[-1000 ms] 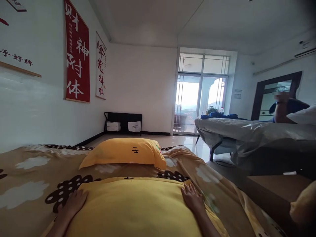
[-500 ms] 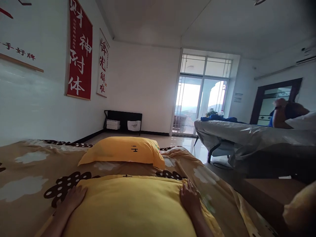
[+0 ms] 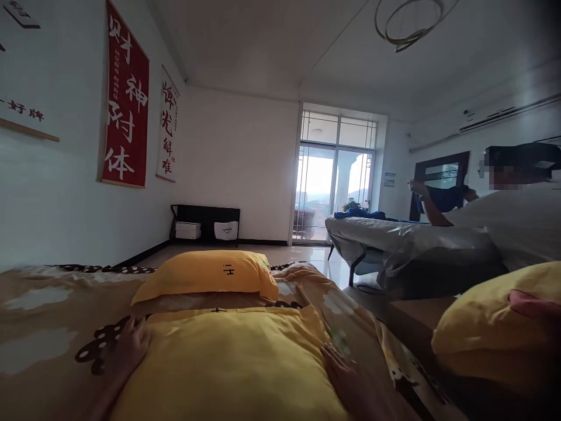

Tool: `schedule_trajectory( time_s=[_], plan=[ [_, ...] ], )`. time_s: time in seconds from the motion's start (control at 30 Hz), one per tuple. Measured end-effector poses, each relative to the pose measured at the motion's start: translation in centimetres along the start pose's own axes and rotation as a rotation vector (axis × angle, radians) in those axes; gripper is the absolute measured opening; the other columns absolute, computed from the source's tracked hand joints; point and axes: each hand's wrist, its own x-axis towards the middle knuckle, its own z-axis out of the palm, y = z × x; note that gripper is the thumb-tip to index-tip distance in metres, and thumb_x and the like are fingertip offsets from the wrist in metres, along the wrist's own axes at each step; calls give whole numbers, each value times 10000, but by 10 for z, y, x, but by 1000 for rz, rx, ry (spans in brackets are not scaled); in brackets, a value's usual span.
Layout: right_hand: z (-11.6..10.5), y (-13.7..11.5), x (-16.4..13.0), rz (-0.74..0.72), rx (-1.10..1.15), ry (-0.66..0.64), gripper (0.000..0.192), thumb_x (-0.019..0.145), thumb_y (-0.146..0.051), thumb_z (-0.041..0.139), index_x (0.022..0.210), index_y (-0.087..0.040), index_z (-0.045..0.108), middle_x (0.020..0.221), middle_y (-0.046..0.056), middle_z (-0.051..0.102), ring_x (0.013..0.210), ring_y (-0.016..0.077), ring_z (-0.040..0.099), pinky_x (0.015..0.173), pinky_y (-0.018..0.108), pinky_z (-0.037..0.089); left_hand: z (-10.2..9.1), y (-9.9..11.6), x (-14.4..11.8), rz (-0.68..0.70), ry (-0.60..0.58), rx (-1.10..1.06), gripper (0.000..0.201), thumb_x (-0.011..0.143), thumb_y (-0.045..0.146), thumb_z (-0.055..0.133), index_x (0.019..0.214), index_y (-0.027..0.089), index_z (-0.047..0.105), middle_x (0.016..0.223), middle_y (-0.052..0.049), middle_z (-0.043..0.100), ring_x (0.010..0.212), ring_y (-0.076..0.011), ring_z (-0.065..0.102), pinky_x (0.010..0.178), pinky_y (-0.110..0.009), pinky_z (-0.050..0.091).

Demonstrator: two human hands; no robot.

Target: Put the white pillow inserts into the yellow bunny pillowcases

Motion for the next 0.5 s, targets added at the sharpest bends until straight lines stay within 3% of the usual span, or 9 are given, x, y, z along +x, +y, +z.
schedule_trajectory(
  time_s=[0.07, 0.13, 0.2, 0.3, 0.4, 0.5],
  plan=[
    [-23, -13, -9, 33, 36, -12, 471, 857, -281, 315, 1184, -251, 653, 1316, 48, 593, 1217, 233, 551, 1030, 390, 411, -26, 29, -15, 136, -85, -144, 605, 879, 366, 259, 1420, 146, 415, 1418, -111, 500, 1354, -266, 409, 1113, -439, 329],
    [-46, -44, -15, 6, 94, 7, 402, 853, -287, 353, 1052, -237, 699, 1187, 71, 674, 1113, 235, 612, 979, 366, 447, -51, 66, -39, 356, -203, -306, 606, 882, 424, 283, 1400, 162, 457, 1368, -83, 558, 1317, -232, 464, 1125, -359, 341],
    [-65, -88, -21, -142, 172, 53, 369, 890, -322, 370, 1023, -228, 701, 1144, 73, 691, 1103, 220, 609, 988, 348, 436, -73, 104, -70, 545, -232, -372, 574, 881, 416, 329, 1373, 177, 502, 1413, -59, 514, 1334, -207, 446, 1151, -322, 316],
    [-77, -148, -32, -439, 232, 76, 337, 937, -313, 370, 1013, -257, 693, 1191, 44, 672, 1093, 180, 606, 983, 323, 424, -93, 147, -115, 822, -340, -316, 542, 868, 395, 425, 1396, 282, 467, 1479, -8, 417, 1378, -220, 385, 1173, -388, 295],
    [-69, -167, -39, -558, 257, 3, 335, 932, -316, 415, 1181, -284, 637, 1303, 35, 608, 1186, 173, 561, 1030, 322, 392, -99, 159, -141, 967, -438, -277, 526, 907, 453, 397, 1425, 368, 389, 1522, 9, 323, 1410, -245, 323, 1173, -476, 272],
    [-49, -138, -42, -465, 277, -119, 466, 951, -425, 352, 1375, -295, 495, 1428, 29, 484, 1328, 190, 441, 1121, 364, 321, -91, 138, -148, 894, -440, -276, 523, 928, 530, 310, 1430, 394, 366, 1540, 23, 273, 1429, -246, 278, 1178, -497, 252]
  ],
)
